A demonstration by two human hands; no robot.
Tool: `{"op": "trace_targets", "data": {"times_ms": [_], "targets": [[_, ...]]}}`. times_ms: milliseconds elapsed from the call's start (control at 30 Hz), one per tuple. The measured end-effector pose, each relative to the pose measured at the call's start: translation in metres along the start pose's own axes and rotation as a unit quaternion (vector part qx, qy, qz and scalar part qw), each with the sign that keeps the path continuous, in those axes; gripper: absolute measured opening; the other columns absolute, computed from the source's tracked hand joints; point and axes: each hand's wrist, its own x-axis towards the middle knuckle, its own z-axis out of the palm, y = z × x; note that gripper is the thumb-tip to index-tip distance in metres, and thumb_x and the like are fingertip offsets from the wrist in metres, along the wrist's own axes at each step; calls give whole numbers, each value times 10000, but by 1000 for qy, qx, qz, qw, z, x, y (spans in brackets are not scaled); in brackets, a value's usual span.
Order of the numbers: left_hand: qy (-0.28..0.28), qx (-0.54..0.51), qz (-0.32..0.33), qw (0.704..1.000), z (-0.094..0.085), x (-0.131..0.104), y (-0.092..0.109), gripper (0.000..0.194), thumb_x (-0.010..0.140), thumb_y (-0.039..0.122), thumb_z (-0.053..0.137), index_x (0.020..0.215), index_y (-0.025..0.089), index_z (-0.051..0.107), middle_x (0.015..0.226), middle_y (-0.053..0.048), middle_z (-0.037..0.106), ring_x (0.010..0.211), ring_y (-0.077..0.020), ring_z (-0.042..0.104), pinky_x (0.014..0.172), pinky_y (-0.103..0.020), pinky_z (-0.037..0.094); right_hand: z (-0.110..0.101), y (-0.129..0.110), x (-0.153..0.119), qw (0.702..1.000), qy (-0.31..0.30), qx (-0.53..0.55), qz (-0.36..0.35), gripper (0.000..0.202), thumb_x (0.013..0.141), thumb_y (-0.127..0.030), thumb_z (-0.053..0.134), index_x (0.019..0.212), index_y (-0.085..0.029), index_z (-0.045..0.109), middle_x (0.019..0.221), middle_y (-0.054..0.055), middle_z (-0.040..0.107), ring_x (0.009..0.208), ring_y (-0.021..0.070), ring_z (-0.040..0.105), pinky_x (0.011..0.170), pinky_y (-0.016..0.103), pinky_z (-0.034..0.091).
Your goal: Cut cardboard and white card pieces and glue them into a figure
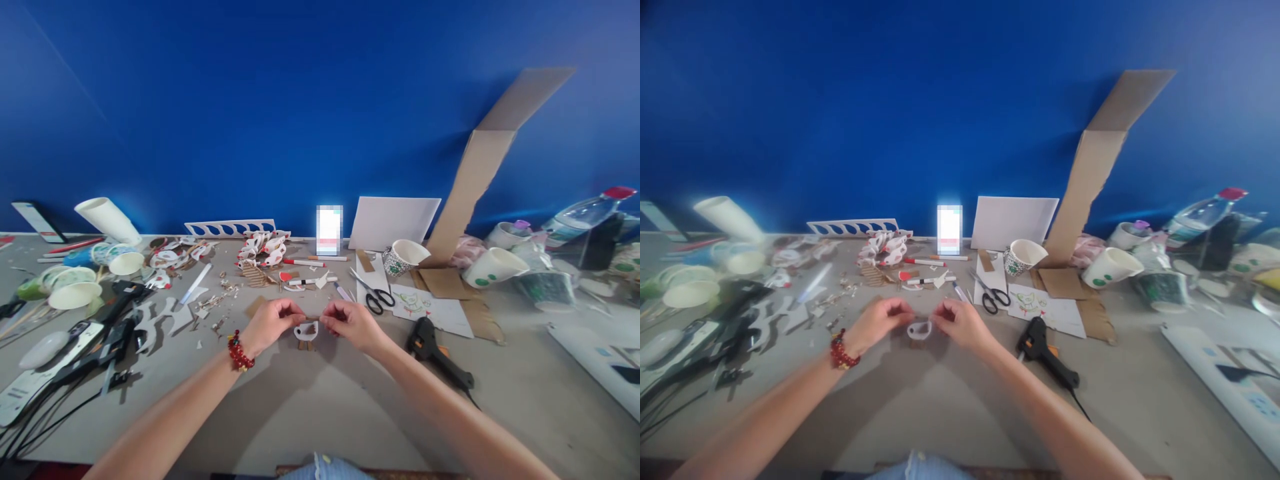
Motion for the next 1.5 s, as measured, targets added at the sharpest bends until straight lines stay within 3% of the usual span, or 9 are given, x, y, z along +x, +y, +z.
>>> {"op": "trace_targets", "data": {"times_ms": [200,333,467,600,833,1133,1300,1400,1500], "targets": [[8,42,-1,999,-3,-5,-9,230,824,400,619,777,176,644,716,3,657,675,-157,567,630,-248,411,-3,7,-8,1000,1,-18,4,188,842,-355,590,751,-191,582,645,-16,614,560,123,573,549,223,458],[65,185,91,976,-3,-9,-19,158,863,327,597,909,190,659,889,-36,695,850,-207,616,780,-307,443,-7,12,-9,998,11,-52,14,190,854,-350,551,759,-190,583,637,-10,625,540,129,573,511,216,434],[16,298,140,944,0,-10,-29,207,857,344,633,1008,209,672,1036,-71,667,995,-255,599,882,-371,430,-12,13,-5,993,44,-113,13,165,853,-309,532,747,-197,591,647,-7,631,568,141,575,535,224,406],[-15,319,148,936,0,-9,-32,255,865,367,625,1080,234,657,1090,-70,636,1026,-252,583,910,-383,430,-18,12,1,983,70,-168,11,172,852,-283,526,722,-199,602,668,3,652,593,150,576,572,238,392],[-40,287,156,944,-1,-5,-29,198,865,340,619,1037,245,647,1081,-50,634,1029,-242,556,910,-376,413,-17,6,0,970,84,-228,5,161,853,-264,518,742,-203,617,720,13,674,640,160,593,581,236,379],[-13,279,118,953,10,-5,-25,149,766,311,689,870,219,635,1014,-45,656,1024,-273,551,877,-371,386,-16,4,-3,951,109,-291,2,154,881,-251,512,822,-208,647,795,33,698,719,181,611,610,243,357],[2,192,79,978,8,-12,-18,146,782,346,652,841,214,630,870,-30,696,858,-232,610,804,-329,423,-16,6,-5,946,92,-312,-3,176,888,-232,518,807,-203,672,762,34,703,692,177,619,590,236,347],[-12,122,70,990,6,-17,-15,165,793,318,625,912,204,636,868,-30,695,817,-204,622,779,-305,447,-14,6,-9,942,81,-327,-10,221,896,-245,520,775,-207,702,737,41,709,688,183,627,588,240,347],[-17,29,49,998,4,-21,-12,324,792,276,611,1105,195,623,1017,-52,696,902,-204,628,831,-311,459,-19,1,-15,937,88,-337,-17,216,901,-264,520,865,-231,730,831,45,737,757,196,649,624,246,372]]}}
